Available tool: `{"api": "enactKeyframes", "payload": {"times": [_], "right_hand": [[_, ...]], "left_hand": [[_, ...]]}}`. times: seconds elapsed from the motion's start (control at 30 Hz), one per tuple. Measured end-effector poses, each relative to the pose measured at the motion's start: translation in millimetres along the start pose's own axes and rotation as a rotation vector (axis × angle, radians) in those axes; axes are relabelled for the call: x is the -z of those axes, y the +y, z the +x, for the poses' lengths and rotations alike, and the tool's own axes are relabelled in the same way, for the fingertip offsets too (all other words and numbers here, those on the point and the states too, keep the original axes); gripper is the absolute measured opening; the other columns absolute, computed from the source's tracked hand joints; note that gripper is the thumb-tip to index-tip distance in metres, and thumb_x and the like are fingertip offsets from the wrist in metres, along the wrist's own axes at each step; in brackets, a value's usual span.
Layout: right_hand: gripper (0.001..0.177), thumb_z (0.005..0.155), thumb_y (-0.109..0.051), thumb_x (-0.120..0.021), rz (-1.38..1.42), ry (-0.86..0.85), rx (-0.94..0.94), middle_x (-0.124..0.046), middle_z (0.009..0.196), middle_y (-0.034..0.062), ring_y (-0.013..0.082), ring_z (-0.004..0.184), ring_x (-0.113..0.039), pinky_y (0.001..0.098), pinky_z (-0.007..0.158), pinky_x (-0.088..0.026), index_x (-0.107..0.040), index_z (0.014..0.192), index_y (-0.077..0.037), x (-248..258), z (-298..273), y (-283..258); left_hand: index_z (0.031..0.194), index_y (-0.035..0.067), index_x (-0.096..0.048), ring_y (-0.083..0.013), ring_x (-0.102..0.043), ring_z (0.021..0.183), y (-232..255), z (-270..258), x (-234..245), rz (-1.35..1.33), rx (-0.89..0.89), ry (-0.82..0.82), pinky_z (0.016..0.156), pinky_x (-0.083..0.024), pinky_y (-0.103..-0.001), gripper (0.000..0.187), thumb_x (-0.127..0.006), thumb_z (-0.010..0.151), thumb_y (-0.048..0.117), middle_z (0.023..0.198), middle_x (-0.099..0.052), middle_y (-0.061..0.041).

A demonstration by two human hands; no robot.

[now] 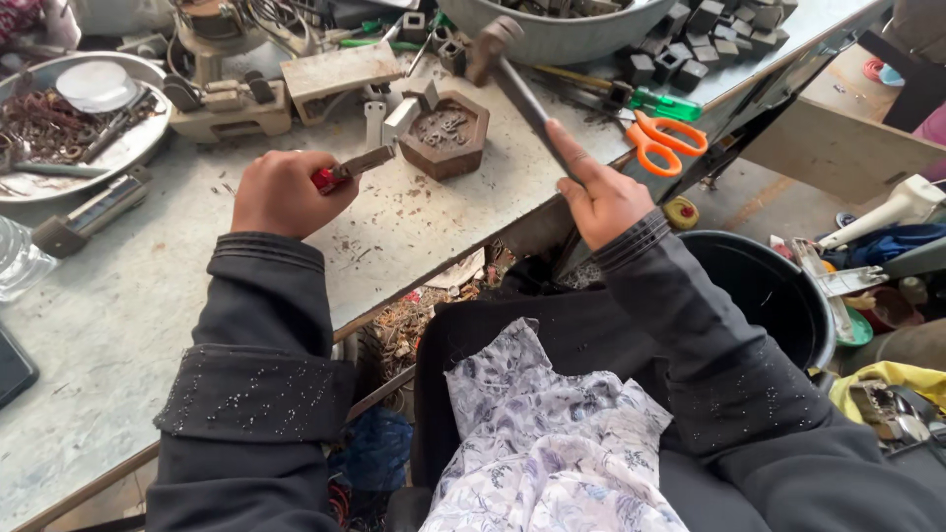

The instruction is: The person uses pliers to hold a metal lock component and a hammer to strike it repeatedly on a workbench. They adjust the component between strikes and continue hammering to shape or break the metal.

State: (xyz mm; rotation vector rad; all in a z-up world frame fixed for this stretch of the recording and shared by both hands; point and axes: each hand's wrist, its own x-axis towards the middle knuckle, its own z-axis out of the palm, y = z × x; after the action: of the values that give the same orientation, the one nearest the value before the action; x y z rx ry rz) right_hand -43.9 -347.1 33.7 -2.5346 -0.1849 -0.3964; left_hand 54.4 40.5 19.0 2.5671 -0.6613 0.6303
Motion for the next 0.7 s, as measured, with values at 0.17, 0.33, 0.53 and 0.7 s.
{"api": "enactKeyframes", "payload": {"times": [0.17,0.33,0.53,0.7], "right_hand": [[0.061,0.097,-0.020,-0.059,-0.276,-0.035,-0.002,-0.069,0.105,0.0224,0.0428,0.090,-0.069,0.0491,0.079,-0.055,-0.044,0.155,-0.034,-14.9,31.9,24.5],[0.065,0.094,-0.005,-0.052,-0.450,-0.041,0.199,-0.060,0.099,0.0169,0.0368,0.092,-0.066,0.0470,0.077,-0.056,-0.052,0.154,-0.032,-44.7,74.5,54.8],[0.080,0.085,-0.027,-0.078,-0.257,0.107,0.203,-0.045,0.151,0.0171,0.0388,0.132,-0.045,0.0572,0.107,-0.042,-0.041,0.156,-0.028,-58.4,70.7,38.9],[0.100,0.085,-0.024,-0.081,0.115,0.118,0.623,-0.024,0.165,0.0243,0.0424,0.149,-0.032,0.0576,0.123,-0.033,-0.020,0.164,-0.024,-58.3,47.3,8.4]], "left_hand": [[0.084,0.014,-0.078,-0.0291,-0.070,0.069,2.9,0.1,3.3,0.024,-0.036,-0.009,0.068,-0.056,-0.042,0.024,-0.080,0.089,0.038,0.075,-0.072,-0.009],[0.085,0.016,-0.078,-0.0311,-0.068,0.070,6.0,-2.6,1.9,0.087,-0.072,-0.029,0.066,-0.054,-0.045,0.024,-0.082,0.082,0.040,0.075,-0.070,-0.008],[0.086,0.017,-0.077,-0.0281,-0.068,0.067,19.8,0.5,8.7,0.079,-0.113,-0.056,0.063,-0.053,-0.042,0.025,-0.082,0.076,0.039,0.072,-0.069,-0.005],[0.080,0.017,-0.077,-0.0270,-0.068,0.063,39.5,0.4,3.8,0.005,-0.199,-0.104,0.060,-0.053,-0.041,0.023,-0.084,0.070,0.035,0.067,-0.069,-0.006]]}}
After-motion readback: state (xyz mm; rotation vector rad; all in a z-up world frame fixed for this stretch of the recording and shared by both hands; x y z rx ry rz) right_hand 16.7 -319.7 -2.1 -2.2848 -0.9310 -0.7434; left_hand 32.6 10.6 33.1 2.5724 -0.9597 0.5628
